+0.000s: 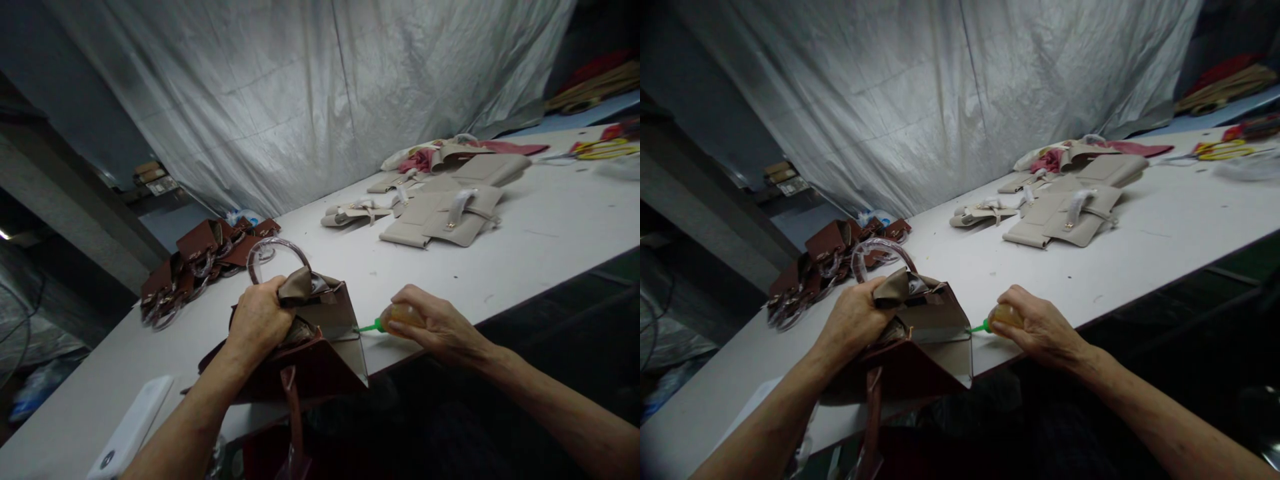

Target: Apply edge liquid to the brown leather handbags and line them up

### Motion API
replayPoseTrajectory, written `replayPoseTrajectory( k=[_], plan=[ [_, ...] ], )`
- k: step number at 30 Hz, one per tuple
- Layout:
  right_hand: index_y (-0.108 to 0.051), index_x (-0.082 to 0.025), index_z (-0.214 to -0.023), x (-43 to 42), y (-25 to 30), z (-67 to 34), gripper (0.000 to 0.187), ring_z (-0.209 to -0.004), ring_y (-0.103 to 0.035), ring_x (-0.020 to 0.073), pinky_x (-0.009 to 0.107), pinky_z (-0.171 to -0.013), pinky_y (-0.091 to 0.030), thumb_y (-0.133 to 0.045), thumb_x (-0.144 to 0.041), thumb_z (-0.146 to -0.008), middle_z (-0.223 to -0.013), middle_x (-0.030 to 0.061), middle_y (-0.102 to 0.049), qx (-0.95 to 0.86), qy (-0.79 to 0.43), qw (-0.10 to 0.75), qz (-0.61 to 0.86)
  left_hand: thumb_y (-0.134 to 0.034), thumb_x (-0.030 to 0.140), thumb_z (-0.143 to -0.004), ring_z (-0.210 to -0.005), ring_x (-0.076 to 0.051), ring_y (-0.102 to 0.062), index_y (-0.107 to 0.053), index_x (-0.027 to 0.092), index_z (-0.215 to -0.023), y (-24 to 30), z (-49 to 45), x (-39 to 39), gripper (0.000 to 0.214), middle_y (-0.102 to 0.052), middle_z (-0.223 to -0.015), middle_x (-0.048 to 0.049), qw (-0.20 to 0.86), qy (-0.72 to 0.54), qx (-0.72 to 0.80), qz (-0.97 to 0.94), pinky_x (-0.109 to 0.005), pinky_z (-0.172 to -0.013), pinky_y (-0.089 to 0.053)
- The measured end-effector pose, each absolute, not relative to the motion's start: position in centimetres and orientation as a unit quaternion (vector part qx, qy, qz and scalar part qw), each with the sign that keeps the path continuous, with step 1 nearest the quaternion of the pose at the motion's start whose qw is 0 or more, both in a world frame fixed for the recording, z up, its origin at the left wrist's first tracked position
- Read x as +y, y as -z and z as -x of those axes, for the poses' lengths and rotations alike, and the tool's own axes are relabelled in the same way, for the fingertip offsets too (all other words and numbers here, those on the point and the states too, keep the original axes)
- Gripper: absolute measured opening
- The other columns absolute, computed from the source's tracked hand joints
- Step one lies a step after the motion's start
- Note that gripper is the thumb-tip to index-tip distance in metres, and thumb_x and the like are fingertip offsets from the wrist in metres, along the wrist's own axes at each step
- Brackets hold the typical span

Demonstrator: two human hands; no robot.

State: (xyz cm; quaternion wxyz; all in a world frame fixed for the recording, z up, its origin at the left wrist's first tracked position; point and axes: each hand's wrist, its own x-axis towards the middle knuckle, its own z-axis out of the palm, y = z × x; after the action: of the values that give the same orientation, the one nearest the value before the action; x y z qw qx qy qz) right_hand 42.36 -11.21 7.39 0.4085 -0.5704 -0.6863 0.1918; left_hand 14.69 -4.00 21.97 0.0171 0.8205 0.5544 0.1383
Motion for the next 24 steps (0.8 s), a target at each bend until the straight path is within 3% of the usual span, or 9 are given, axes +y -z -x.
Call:
replayPoseTrajectory(
  k=[3, 10, 14, 19, 24],
  plan=[
    [-0.057, -0.021, -0.100, -11.0, -7.6, -42.4, 0.032, -0.073, -0.058, 0.0191, 0.033, -0.067, -0.045, -0.061, -0.050, -0.087, -0.086, 0.0026, -0.060, -0.666, -0.231, 0.402, 0.584, -0.055, 0.028, -0.084, -0.068, -0.020, -0.063, -0.068, 0.025, -0.084, -21.8, -14.5, -3.9, 0.014, -0.068, -0.071, -0.0028, 0.016, -0.144, 0.548, -0.824, -0.028, -0.060, -0.037],
    [-0.057, -0.021, -0.098, -10.9, -8.2, -42.6, 0.033, -0.072, -0.058, 0.0199, 0.034, -0.067, -0.044, -0.062, -0.052, -0.086, -0.085, 0.0026, -0.061, -0.663, -0.230, 0.365, 0.612, -0.056, 0.025, -0.084, -0.067, -0.019, -0.061, -0.068, 0.024, -0.084, -21.7, -14.3, -4.4, 0.012, -0.068, -0.072, -0.0028, 0.016, -0.139, 0.548, -0.825, -0.026, -0.061, -0.039],
    [-0.057, -0.021, -0.100, -10.9, -8.1, -42.6, 0.035, -0.075, -0.058, 0.0206, 0.035, -0.070, -0.045, -0.061, -0.052, -0.086, -0.090, 0.0040, -0.061, -0.672, -0.197, 0.384, 0.602, -0.057, 0.026, -0.084, -0.070, -0.020, -0.063, -0.070, 0.024, -0.087, -21.8, -14.4, -4.6, 0.013, -0.070, -0.075, -0.0037, 0.019, -0.143, 0.551, -0.822, -0.026, -0.062, -0.040],
    [-0.057, -0.021, -0.100, -11.3, -7.6, -42.6, 0.036, -0.072, -0.060, 0.0208, 0.033, -0.066, -0.047, -0.062, -0.053, -0.085, -0.081, 0.0020, -0.063, -0.629, -0.281, 0.408, 0.599, -0.058, 0.023, -0.084, -0.072, -0.020, -0.063, -0.070, 0.024, -0.087, -22.0, -14.5, -5.0, 0.013, -0.070, -0.076, -0.0032, 0.027, -0.147, 0.548, -0.823, -0.026, -0.064, -0.041],
    [-0.059, -0.021, -0.097, -12.2, -7.6, -42.6, 0.034, -0.070, -0.060, 0.0202, 0.031, -0.062, -0.047, -0.064, -0.050, -0.082, -0.080, 0.0018, -0.064, -0.627, -0.313, 0.395, 0.594, -0.054, 0.020, -0.082, -0.061, -0.017, -0.055, -0.063, 0.023, -0.078, -21.8, -14.2, -5.9, 0.010, -0.063, -0.067, -0.0001, 0.030, -0.136, 0.551, -0.823, -0.027, -0.059, -0.034]
  ],
)
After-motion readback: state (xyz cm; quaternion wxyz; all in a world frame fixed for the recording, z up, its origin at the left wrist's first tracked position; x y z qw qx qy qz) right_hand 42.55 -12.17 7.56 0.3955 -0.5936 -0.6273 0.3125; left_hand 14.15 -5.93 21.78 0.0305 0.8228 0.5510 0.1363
